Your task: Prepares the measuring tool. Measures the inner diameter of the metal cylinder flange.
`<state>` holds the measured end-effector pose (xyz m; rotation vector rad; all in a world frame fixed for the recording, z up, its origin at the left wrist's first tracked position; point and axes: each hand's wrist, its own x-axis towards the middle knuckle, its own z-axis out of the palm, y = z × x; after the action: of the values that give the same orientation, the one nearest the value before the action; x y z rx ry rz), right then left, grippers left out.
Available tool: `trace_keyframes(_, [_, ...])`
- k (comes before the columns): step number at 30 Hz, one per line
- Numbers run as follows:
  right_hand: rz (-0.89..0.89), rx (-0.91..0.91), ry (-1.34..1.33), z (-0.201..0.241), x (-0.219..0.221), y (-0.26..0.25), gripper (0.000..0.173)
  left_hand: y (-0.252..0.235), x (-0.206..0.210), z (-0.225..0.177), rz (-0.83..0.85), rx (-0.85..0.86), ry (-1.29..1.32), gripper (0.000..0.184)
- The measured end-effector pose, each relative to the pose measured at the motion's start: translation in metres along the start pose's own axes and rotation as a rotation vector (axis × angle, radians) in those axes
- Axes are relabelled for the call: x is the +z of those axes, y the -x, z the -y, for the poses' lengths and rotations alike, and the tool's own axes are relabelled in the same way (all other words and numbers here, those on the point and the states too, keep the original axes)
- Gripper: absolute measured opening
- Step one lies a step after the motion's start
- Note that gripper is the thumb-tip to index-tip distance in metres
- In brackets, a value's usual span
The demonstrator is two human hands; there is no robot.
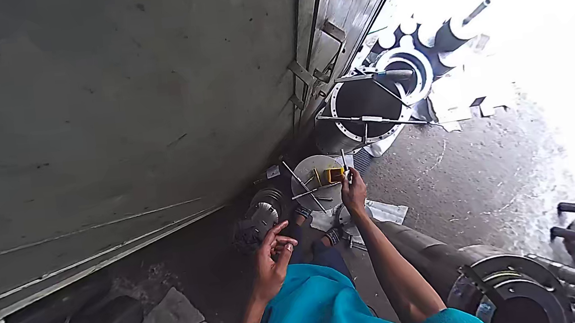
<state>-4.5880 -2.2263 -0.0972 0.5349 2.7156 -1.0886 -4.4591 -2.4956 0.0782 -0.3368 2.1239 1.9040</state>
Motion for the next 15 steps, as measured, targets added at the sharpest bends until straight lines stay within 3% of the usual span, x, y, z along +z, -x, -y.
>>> trace_keyframes(4, [-0.105, 0.059, -0.139, 0.002, -0.01, 0.003, 0.042, -0.003, -0.001, 0.001, 0.012, -0.002, 0.03, 0.05])
trace_keyframes(11, [-0.03, 0.076, -0.015, 0.0, 0.005, 0.002, 0.041, -0.003, 0.002, -0.002, 0.06, -0.025, 0.04, 0.045])
trace_keyframes(15, [-0.135, 0.073, -0.112, 0.009, -0.015, 0.015, 0.04, -0.003, 0.003, -0.001, 0.06, -0.016, 0.084, 0.046])
